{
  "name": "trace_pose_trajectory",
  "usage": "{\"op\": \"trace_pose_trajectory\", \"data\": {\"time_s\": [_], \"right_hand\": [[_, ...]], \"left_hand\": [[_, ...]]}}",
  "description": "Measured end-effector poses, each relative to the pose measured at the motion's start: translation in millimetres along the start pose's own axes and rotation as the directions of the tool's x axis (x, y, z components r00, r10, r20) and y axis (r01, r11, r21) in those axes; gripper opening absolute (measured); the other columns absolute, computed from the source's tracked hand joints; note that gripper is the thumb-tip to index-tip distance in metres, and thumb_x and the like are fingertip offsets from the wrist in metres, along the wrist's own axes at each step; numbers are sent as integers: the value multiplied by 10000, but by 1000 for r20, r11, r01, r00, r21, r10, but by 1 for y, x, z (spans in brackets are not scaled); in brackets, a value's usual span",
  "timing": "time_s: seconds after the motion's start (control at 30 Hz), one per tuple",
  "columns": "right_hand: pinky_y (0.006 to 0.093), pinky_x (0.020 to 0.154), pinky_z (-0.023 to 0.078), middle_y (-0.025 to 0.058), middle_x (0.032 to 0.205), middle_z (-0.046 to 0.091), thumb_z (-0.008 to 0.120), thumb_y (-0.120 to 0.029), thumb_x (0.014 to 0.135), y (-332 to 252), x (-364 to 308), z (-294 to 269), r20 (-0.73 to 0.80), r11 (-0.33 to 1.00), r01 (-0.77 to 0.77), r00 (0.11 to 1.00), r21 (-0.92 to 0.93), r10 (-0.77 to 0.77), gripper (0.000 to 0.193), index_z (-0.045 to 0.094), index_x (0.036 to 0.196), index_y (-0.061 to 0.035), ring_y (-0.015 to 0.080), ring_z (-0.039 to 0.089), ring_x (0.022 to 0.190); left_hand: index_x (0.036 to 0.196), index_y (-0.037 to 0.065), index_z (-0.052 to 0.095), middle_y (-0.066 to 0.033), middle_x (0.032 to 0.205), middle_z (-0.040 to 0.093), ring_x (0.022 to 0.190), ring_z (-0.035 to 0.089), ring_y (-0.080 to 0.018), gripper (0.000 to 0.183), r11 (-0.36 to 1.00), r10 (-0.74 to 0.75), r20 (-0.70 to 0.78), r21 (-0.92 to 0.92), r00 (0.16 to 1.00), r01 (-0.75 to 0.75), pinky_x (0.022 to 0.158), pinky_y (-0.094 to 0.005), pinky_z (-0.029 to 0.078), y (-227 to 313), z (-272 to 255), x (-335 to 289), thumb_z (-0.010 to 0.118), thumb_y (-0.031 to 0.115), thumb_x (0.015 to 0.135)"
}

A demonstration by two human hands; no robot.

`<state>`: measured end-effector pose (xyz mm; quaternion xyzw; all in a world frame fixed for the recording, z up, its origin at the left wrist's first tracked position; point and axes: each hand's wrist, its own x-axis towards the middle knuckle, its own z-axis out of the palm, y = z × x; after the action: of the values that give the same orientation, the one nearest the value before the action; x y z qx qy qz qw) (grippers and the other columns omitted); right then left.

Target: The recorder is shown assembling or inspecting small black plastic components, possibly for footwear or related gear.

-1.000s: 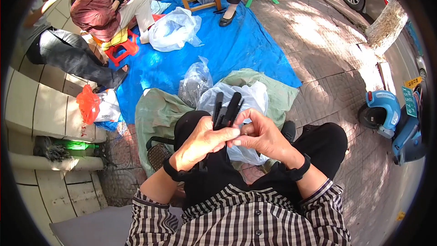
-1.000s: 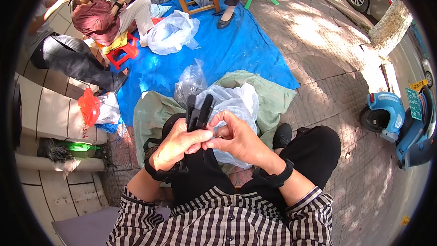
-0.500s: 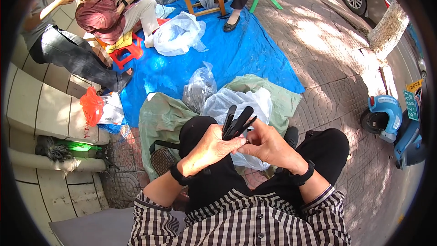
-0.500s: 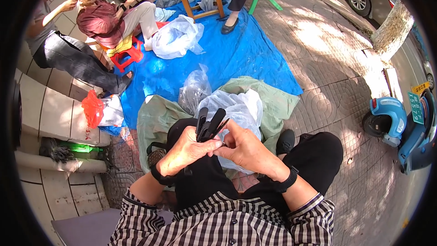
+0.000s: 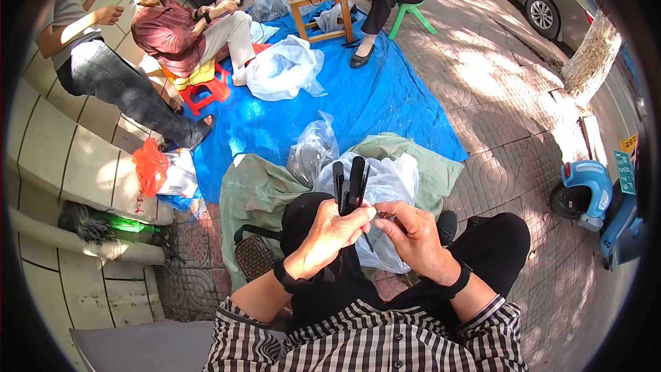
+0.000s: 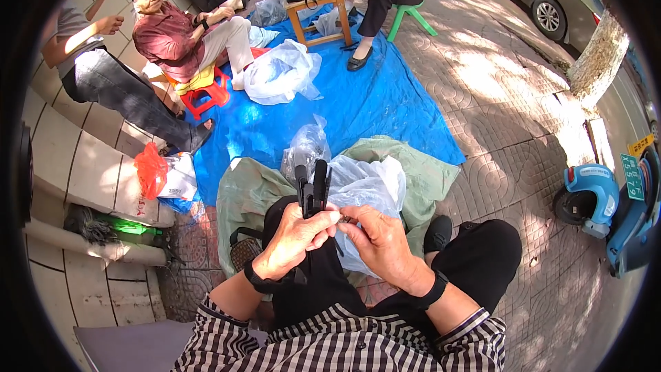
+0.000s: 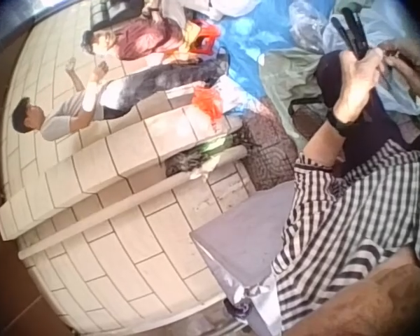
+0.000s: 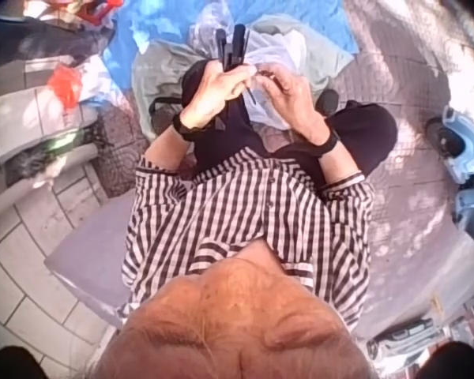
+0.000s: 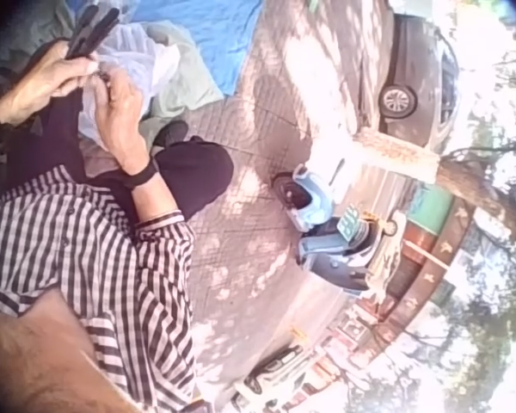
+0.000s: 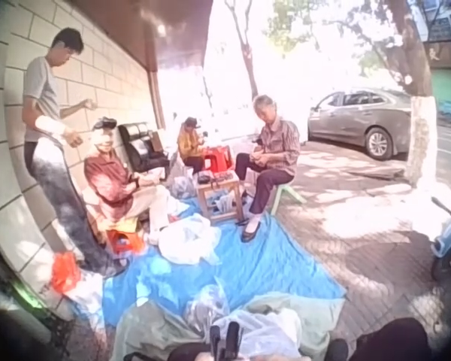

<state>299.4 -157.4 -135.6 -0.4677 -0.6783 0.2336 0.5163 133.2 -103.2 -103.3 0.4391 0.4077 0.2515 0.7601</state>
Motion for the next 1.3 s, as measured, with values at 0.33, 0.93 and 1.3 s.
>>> {"op": "trace_pose_trajectory", "data": {"time_s": [0.33,0.93,1.3], "right_hand": [[182,622,422,1,829,610,627,-79,855,-19,13,-32,31,700,-393,882,596,469,192,636,1033,-6,35,533,724],[172,432,284,-4,765,617,624,-219,869,8,13,-35,314,490,-524,837,697,448,238,653,1039,-56,19,369,480],[166,426,276,35,797,628,620,-177,870,12,10,-30,349,321,-503,832,802,430,242,629,1060,-26,21,377,471]], "left_hand": [[1035,-1,551,-94,815,609,556,507,-73,182,988,72,53,130,996,-79,458,-178,346,3,-7,-8,492,120,913],[949,-4,599,-51,724,605,508,424,-32,161,980,-1,117,198,993,-22,451,-183,327,16,-4,-17,540,138,900],[936,-10,604,-46,706,594,491,412,-28,190,998,-21,161,62,987,11,423,-168,286,12,1,-15,559,168,890]]}}
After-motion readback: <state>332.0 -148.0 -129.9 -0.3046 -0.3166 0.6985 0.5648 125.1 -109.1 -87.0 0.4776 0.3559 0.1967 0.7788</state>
